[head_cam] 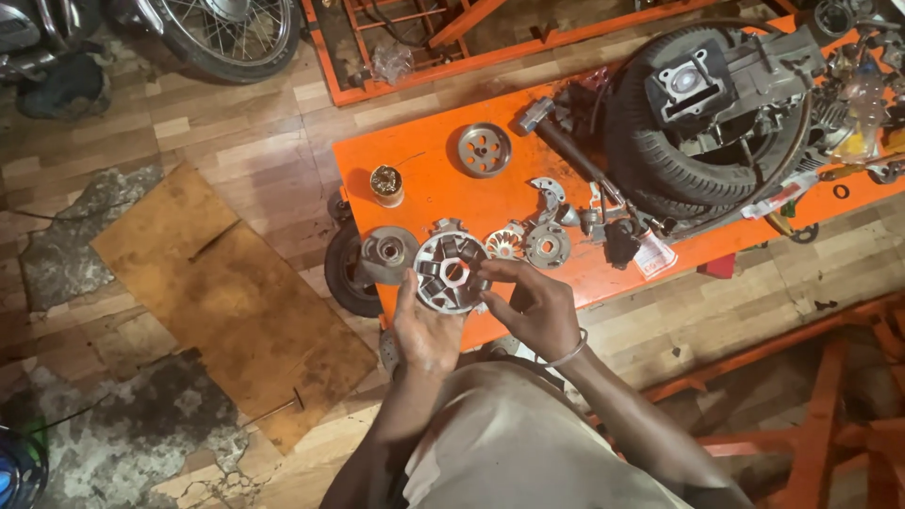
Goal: The person wipes a clutch hub and clutch plates with a cloth, then fits the plates and related components together by hand over the workbench, pressing parts into place and picking up small hardware from the table.
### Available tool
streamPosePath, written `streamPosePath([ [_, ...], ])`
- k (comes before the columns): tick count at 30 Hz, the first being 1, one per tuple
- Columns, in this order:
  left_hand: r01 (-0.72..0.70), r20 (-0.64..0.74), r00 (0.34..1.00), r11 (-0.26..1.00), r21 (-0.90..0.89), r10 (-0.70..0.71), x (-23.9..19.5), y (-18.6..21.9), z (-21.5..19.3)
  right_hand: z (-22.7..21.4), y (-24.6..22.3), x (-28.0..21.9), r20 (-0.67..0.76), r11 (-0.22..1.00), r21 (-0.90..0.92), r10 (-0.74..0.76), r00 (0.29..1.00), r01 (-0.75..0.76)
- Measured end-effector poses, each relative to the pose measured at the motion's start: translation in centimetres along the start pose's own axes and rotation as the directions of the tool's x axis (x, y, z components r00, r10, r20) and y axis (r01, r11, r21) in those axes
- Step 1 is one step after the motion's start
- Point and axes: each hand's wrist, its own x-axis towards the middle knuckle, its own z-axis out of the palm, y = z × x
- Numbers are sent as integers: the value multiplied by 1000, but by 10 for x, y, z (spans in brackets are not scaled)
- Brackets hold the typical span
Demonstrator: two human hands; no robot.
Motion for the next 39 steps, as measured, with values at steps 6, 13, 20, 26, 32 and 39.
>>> streamPosePath([
  [6, -31, 62, 998, 999, 5, 31, -3, 2, 11, -5, -11, 3, 26, 998, -19, -53, 998, 53],
  [13, -72, -1, 997, 995, -73, 72, 5, 2, -6, -8, -15, 7, -3, 971, -193, -143, 990, 140],
  [20, -48, 75, 996, 994, -95, 55, 15, 2, -8, 0, 42, 21, 332, 877, 376, 176, 927, -301],
  [26, -11, -108, 994, 997, 73, 19, 24, 2, -19, -16, 73, 47, 350, 777, 396, 365, 863, -489],
  [32, -54, -73, 996, 998, -24, 52, 34, 8, -35, -8, 99, 37, 541, -1, 829, 252, 802, -559],
  [39, -99, -114, 989, 995, -5, 98, 36, 14, -22, -37, 38, 42, 434, 400, 791, 168, 885, -464],
])
